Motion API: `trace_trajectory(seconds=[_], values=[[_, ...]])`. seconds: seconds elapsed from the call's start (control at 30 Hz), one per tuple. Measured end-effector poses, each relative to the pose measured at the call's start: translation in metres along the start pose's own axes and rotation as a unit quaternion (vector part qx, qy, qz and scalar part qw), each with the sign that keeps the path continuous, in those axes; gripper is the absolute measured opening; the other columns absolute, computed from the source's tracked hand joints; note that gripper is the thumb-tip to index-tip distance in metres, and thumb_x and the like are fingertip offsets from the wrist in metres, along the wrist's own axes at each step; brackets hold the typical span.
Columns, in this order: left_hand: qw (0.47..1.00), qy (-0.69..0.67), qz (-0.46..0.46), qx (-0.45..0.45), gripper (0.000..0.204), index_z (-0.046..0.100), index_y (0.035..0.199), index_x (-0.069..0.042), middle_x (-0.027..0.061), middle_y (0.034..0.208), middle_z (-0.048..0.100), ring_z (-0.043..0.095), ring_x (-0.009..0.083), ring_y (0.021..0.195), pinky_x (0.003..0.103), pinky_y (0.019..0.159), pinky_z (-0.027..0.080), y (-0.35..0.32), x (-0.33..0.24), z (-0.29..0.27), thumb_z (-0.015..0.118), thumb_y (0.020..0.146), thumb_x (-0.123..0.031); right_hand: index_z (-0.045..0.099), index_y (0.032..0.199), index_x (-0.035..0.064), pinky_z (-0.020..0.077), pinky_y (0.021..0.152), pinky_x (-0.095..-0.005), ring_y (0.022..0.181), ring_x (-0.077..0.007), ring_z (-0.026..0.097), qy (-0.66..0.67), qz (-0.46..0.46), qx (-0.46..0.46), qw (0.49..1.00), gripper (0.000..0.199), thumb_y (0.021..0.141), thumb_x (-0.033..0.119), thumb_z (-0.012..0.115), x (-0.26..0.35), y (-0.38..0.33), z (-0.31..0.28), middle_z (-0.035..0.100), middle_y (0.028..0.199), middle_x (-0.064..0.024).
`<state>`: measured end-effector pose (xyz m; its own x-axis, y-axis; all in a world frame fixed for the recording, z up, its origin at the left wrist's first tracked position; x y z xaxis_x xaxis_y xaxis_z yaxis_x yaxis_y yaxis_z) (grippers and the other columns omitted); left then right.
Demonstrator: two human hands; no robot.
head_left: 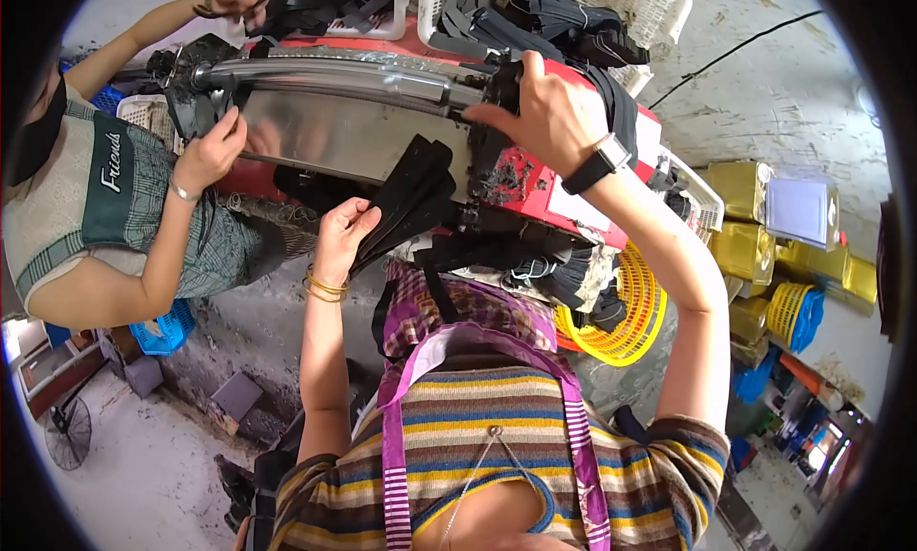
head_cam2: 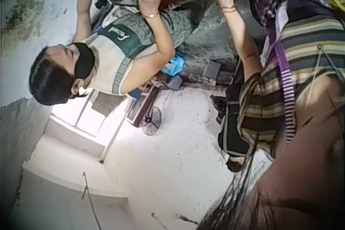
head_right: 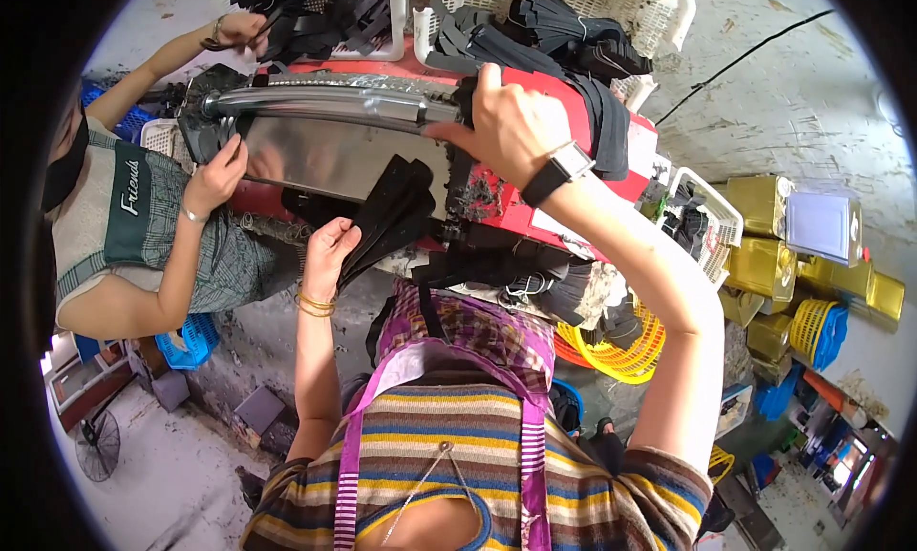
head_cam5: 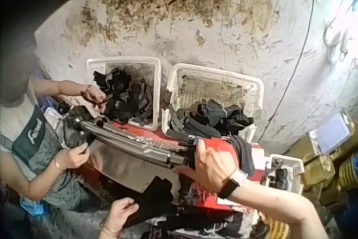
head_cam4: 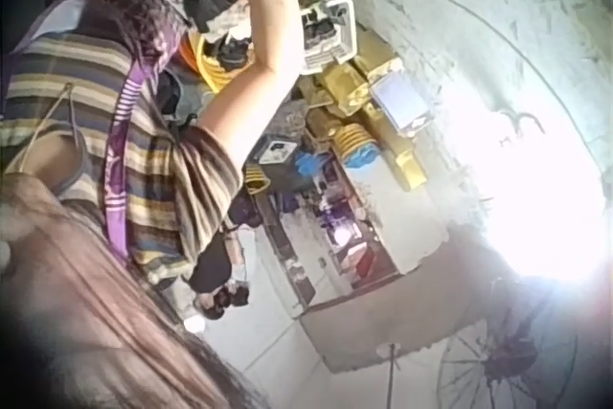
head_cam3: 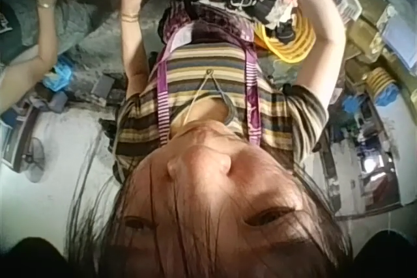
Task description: Feeding shoe upper components into a skiving or roller machine for edge processing.
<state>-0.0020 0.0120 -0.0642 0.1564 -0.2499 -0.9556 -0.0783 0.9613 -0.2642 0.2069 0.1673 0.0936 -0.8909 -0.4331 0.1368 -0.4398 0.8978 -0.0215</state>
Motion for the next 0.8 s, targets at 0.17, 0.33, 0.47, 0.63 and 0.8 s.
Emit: trace_trajectory(seconds=[0.17, 0.33, 0.47, 0.63, 0.8], values=[[1.000, -0.022, 0.002, 0.014, 0.013, 0.055, 0.078, -0.004, -0.0105, 0.069, 0.044, 0.036, -0.0010, 0.062, 0.014, 0.055, 0.029, -0.003, 0.001, -0.006, 0.062, 0.082, -0.014, 0.045, 0.072, 0.0026, 0.0481, 0.046, -0.0375, 0.055, -0.0296, 0.060, -0.028, -0.056, -0.154, 0.986, 0.044, 0.073, 0.045, 0.059, 0.001, 0.011, -0.003, 0.059, 0.062, -0.0167], [0.999, -0.023, -0.008, 0.049, 0.015, 0.055, 0.078, -0.004, -0.0106, 0.068, 0.044, 0.036, -0.0011, 0.062, 0.014, 0.055, 0.028, 0.002, 0.006, -0.013, 0.063, 0.082, -0.016, 0.045, 0.078, 0.0060, 0.0478, 0.051, -0.0312, 0.061, -0.0206, 0.060, -0.077, -0.277, -0.085, 0.954, 0.037, 0.068, 0.033, 0.067, -0.003, 0.027, -0.004, 0.056, 0.062, -0.0049], [0.999, -0.036, 0.002, 0.010, 0.015, 0.055, 0.079, -0.003, -0.0098, 0.068, 0.045, 0.037, -0.0009, 0.062, 0.014, 0.056, 0.030, 0.004, 0.008, -0.030, 0.063, 0.082, -0.015, 0.052, 0.106, 0.0029, 0.0427, 0.085, -0.0395, 0.104, -0.0308, 0.049, -0.139, -0.279, -0.280, 0.908, 0.058, 0.074, 0.051, 0.057, 0.044, 0.006, -0.040, 0.054, 0.104, -0.0178], [0.999, 0.015, -0.031, 0.037, 0.013, 0.055, 0.079, -0.001, -0.0085, 0.068, 0.046, 0.040, -0.0004, 0.064, 0.014, 0.058, 0.033, 0.017, 0.011, -0.024, 0.061, 0.082, -0.012, 0.049, 0.107, -0.0072, 0.0409, 0.086, -0.0371, 0.106, -0.0302, 0.048, -0.018, -0.062, -0.263, 0.963, 0.077, 0.076, 0.063, 0.044, 0.111, 0.066, 0.078, 0.052, 0.107, -0.0244], [0.996, 0.060, -0.030, 0.055, 0.016, 0.052, 0.077, -0.001, -0.0083, 0.065, 0.043, 0.035, -0.0004, 0.060, 0.016, 0.052, 0.029, 0.019, 0.001, -0.030, 0.062, 0.082, -0.012, 0.060, 0.085, -0.0044, 0.0473, 0.057, -0.0352, 0.062, -0.0251, 0.060, 0.029, 0.063, -0.086, 0.994, 0.073, 0.076, 0.066, 0.041, 0.100, 0.105, 0.105, 0.061, 0.066, -0.0099]])
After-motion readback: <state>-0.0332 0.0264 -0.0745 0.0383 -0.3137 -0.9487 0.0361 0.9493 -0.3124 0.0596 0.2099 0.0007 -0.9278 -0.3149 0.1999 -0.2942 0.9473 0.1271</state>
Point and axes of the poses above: each hand's wrist, its own y-axis towards the middle knuckle, its own z-axis out of the palm, x = y × z, the point moved 7 cm from there along y, towards the middle knuckle
